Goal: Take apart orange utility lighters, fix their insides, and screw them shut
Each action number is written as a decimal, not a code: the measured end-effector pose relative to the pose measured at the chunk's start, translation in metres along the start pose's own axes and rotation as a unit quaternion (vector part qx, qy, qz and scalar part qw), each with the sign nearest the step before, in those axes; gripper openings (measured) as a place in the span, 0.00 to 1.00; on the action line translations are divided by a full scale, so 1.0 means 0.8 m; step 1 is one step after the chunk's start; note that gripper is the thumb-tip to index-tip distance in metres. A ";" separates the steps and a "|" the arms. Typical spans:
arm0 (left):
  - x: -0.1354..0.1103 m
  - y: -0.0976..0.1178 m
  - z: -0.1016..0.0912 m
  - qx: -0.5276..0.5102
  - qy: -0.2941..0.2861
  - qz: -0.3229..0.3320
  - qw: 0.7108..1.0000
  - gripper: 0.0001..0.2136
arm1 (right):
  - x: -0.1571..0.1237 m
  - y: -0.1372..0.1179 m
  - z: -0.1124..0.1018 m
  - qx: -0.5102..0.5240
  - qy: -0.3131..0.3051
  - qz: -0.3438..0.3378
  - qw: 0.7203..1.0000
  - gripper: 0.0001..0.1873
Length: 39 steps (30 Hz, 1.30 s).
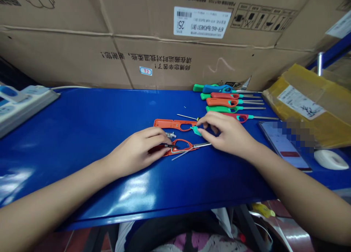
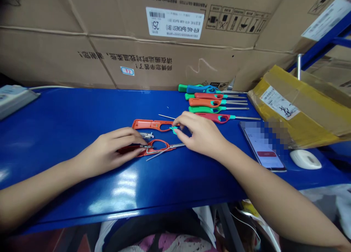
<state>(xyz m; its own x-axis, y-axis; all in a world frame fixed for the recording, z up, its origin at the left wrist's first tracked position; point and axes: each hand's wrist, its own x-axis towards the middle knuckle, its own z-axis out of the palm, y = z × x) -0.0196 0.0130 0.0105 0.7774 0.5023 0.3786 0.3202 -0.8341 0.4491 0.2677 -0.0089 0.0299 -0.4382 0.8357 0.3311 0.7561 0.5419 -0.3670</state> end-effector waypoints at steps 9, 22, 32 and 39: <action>-0.001 0.006 -0.001 -0.005 0.010 -0.009 1.000 0.06 | 0.002 0.017 0.007 -0.052 -0.041 0.054 0.996 0.08; 0.000 0.003 -0.002 -0.027 0.040 -0.027 0.998 0.08 | 0.006 0.014 0.012 0.089 0.008 -0.019 0.996 0.06; 0.023 0.041 -0.017 -0.157 0.063 -0.095 0.981 0.08 | 0.013 -0.047 0.010 0.270 0.055 -0.034 0.961 0.01; 0.014 0.034 0.008 -0.218 0.116 -0.115 0.962 0.12 | 0.006 -0.038 0.029 0.215 0.055 -0.106 0.969 0.05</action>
<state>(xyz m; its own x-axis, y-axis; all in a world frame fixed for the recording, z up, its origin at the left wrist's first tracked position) 0.0014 -0.0059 0.0218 0.5559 0.7412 0.3764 0.1730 -0.5460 0.8197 0.2311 -0.0190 0.0223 -0.4882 0.7002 0.5209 0.3720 0.7069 -0.6016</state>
